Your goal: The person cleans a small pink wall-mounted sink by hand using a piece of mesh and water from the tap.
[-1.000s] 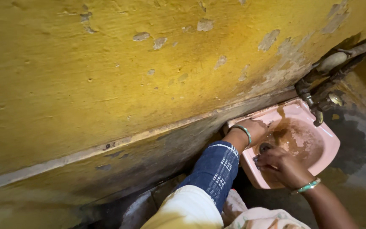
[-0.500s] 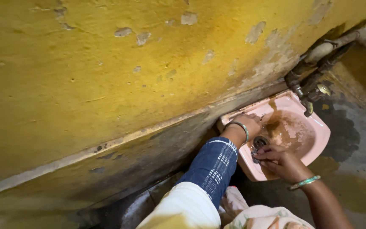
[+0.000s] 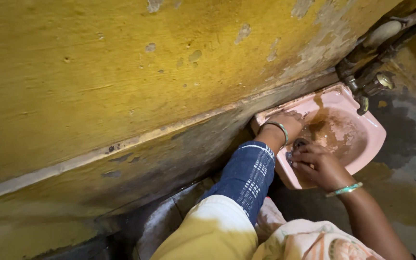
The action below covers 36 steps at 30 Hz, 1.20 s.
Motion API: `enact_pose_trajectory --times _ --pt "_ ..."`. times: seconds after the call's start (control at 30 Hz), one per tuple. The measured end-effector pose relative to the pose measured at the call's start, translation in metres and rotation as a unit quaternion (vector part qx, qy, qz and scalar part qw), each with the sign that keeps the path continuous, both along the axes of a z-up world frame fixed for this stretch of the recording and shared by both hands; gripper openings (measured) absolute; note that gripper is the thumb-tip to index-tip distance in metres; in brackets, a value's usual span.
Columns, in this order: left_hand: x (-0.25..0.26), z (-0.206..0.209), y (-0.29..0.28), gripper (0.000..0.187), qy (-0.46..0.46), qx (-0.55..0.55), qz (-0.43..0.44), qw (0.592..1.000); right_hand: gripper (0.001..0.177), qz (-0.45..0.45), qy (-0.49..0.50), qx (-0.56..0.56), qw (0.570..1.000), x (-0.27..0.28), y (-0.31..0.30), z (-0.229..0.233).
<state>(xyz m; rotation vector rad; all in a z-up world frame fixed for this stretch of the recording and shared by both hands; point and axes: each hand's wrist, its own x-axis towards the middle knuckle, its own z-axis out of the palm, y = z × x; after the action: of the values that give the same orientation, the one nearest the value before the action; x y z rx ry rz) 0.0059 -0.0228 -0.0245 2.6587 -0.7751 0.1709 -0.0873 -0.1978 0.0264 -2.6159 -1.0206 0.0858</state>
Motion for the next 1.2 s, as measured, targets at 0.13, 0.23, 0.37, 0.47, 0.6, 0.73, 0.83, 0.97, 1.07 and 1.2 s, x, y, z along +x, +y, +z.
enact_pose_trajectory --times 0.13,0.23,0.37,0.47,0.6,0.73,0.83,0.97,1.07,1.2 --pt "0.000 0.004 -0.001 0.040 -0.011 0.022 -0.004 1.000 0.022 0.018 -0.044 -0.013 0.999 0.000 0.002 0.000" --pt "0.008 -0.003 -0.006 0.043 -0.002 -0.006 -0.008 1.000 0.021 0.000 -0.037 0.061 0.997 0.004 0.018 -0.004" --pt "0.012 -0.011 -0.009 0.042 -0.015 -0.028 -0.009 0.999 0.020 0.007 -0.045 0.017 0.999 -0.001 0.023 0.007" --pt "0.008 -0.006 -0.004 0.039 0.032 -0.038 0.002 0.999 0.021 0.055 -0.061 -0.043 0.996 -0.006 0.015 0.017" --pt "-0.001 0.013 0.007 0.039 0.078 -0.082 0.007 0.994 0.019 0.067 0.022 -0.024 0.997 0.006 -0.007 0.023" --pt "-0.010 0.022 0.016 0.041 0.061 -0.159 0.009 0.985 0.024 -0.164 0.242 0.196 0.936 0.024 -0.015 0.013" --pt "-0.010 0.024 0.020 0.044 0.101 -0.197 0.011 0.975 0.025 -0.210 0.238 0.208 0.925 0.024 -0.014 0.002" --pt "-0.006 0.025 0.020 0.048 0.112 -0.230 0.014 0.967 0.024 -0.239 0.234 0.228 0.914 0.027 -0.007 -0.012" --pt "-0.006 0.023 0.021 0.049 0.103 -0.225 0.017 0.969 0.024 -0.231 0.187 0.202 0.933 0.024 0.006 -0.015" --pt "-0.008 0.023 0.022 0.048 0.075 -0.251 0.009 0.965 0.025 -0.151 0.031 0.136 0.979 0.023 0.030 -0.014"
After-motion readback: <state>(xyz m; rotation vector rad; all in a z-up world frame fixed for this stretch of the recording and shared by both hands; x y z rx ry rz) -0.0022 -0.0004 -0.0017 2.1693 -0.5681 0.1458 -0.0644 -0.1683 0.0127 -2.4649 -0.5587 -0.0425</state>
